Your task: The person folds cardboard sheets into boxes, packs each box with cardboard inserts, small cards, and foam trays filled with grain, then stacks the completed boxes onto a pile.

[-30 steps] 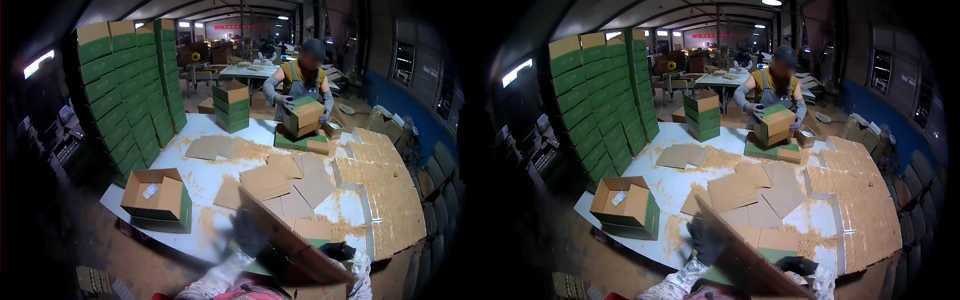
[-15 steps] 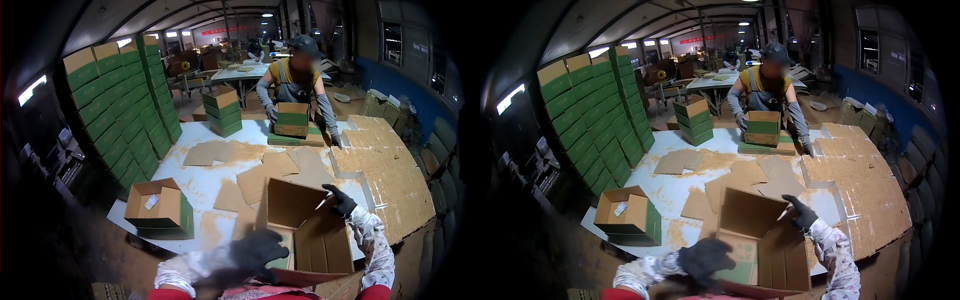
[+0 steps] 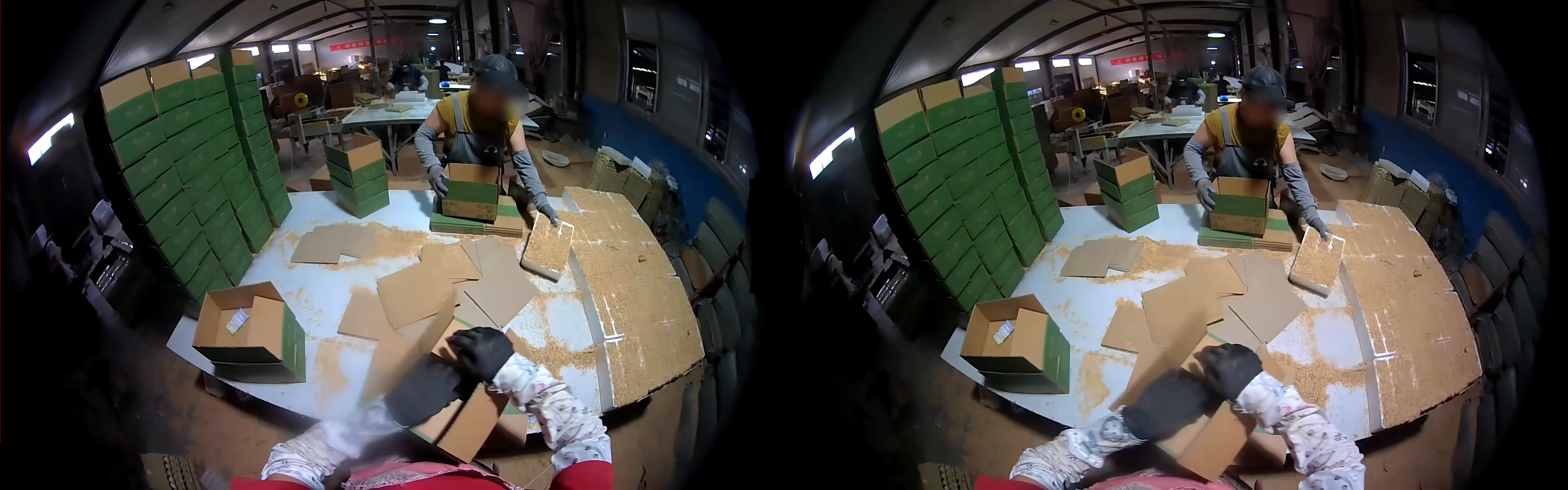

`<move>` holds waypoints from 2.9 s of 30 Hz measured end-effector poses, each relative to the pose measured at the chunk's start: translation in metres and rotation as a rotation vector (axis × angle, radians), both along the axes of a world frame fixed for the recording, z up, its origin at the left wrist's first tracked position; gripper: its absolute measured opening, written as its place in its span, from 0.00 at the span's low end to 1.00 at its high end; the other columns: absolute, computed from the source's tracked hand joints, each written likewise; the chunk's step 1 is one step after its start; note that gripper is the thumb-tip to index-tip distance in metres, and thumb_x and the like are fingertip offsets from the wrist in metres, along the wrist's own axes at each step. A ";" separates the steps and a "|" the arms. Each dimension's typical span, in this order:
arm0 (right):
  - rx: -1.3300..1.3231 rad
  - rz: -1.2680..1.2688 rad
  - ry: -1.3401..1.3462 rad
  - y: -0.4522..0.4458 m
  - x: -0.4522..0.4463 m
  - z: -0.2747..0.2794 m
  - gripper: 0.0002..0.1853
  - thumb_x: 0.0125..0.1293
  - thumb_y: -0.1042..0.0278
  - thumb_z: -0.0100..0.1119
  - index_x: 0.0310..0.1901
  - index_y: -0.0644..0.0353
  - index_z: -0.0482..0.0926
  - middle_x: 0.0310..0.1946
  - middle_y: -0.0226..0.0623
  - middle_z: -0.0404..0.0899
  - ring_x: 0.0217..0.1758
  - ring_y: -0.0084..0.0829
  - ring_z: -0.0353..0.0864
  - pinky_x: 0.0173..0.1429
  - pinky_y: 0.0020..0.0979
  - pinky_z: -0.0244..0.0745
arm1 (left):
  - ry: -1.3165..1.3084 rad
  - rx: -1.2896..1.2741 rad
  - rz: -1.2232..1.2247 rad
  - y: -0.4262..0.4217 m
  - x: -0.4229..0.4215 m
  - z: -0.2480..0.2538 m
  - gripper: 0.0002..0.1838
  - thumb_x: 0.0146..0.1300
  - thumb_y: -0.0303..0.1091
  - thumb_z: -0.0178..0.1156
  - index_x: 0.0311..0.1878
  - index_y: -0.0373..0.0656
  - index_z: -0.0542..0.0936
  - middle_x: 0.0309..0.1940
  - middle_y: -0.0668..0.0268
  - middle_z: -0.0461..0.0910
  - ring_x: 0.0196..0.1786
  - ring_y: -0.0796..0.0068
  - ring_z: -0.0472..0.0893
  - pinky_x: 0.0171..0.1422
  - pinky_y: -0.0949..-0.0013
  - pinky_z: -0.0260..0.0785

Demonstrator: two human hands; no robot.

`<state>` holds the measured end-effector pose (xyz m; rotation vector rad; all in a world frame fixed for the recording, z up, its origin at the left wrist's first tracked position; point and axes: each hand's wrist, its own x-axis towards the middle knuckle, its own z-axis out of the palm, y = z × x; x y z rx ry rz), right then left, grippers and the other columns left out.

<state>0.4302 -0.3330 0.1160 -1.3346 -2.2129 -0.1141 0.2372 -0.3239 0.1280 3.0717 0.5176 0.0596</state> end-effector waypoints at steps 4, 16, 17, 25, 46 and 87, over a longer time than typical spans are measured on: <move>0.090 -0.042 -0.074 0.007 0.001 -0.043 0.19 0.53 0.69 0.57 0.49 0.60 0.72 0.47 0.47 0.72 0.44 0.45 0.74 0.46 0.37 0.73 | -0.465 0.095 0.066 0.028 -0.046 0.037 0.31 0.51 0.47 0.60 0.54 0.38 0.68 0.54 0.53 0.66 0.56 0.55 0.65 0.61 0.55 0.54; -0.404 -0.305 1.193 -0.078 -0.034 -0.162 0.29 0.61 0.66 0.49 0.62 0.64 0.56 0.59 0.42 0.64 0.60 0.35 0.64 0.63 0.32 0.60 | -0.822 -0.602 0.509 0.086 -0.089 -0.056 0.25 0.59 0.36 0.57 0.59 0.40 0.67 0.51 0.59 0.74 0.55 0.70 0.71 0.57 0.71 0.65; -0.531 -0.094 1.430 -0.082 -0.068 -0.137 0.32 0.62 0.65 0.51 0.65 0.63 0.53 0.62 0.39 0.61 0.62 0.31 0.62 0.63 0.31 0.59 | -0.951 -1.206 0.518 0.082 -0.089 -0.067 0.24 0.61 0.37 0.55 0.60 0.40 0.66 0.50 0.59 0.75 0.52 0.70 0.73 0.56 0.71 0.67; -0.790 0.139 -0.229 -0.045 0.009 -0.012 0.17 0.54 0.63 0.49 0.46 0.58 0.70 0.23 0.49 0.77 0.30 0.49 0.78 0.35 0.46 0.72 | -0.362 -1.252 0.355 0.011 -0.053 -0.075 0.16 0.60 0.30 0.54 0.51 0.36 0.76 0.47 0.58 0.78 0.46 0.69 0.77 0.55 0.69 0.67; 0.129 -1.581 1.963 -0.315 0.380 -0.359 0.47 0.46 0.60 0.66 0.67 0.39 0.48 0.62 0.33 0.61 0.61 0.43 0.60 0.53 0.49 0.54 | -0.517 -0.678 0.723 0.098 0.000 -0.073 0.28 0.52 0.28 0.41 0.60 0.34 0.65 0.61 0.56 0.66 0.64 0.63 0.63 0.68 0.64 0.50; -1.082 -0.660 0.295 -0.075 0.074 -0.094 0.45 0.54 0.64 0.58 0.67 0.60 0.40 0.37 0.49 0.79 0.36 0.42 0.80 0.42 0.38 0.74 | -0.774 -0.873 0.407 0.102 -0.017 -0.101 0.32 0.58 0.25 0.46 0.67 0.43 0.54 0.66 0.51 0.54 0.70 0.57 0.53 0.69 0.68 0.47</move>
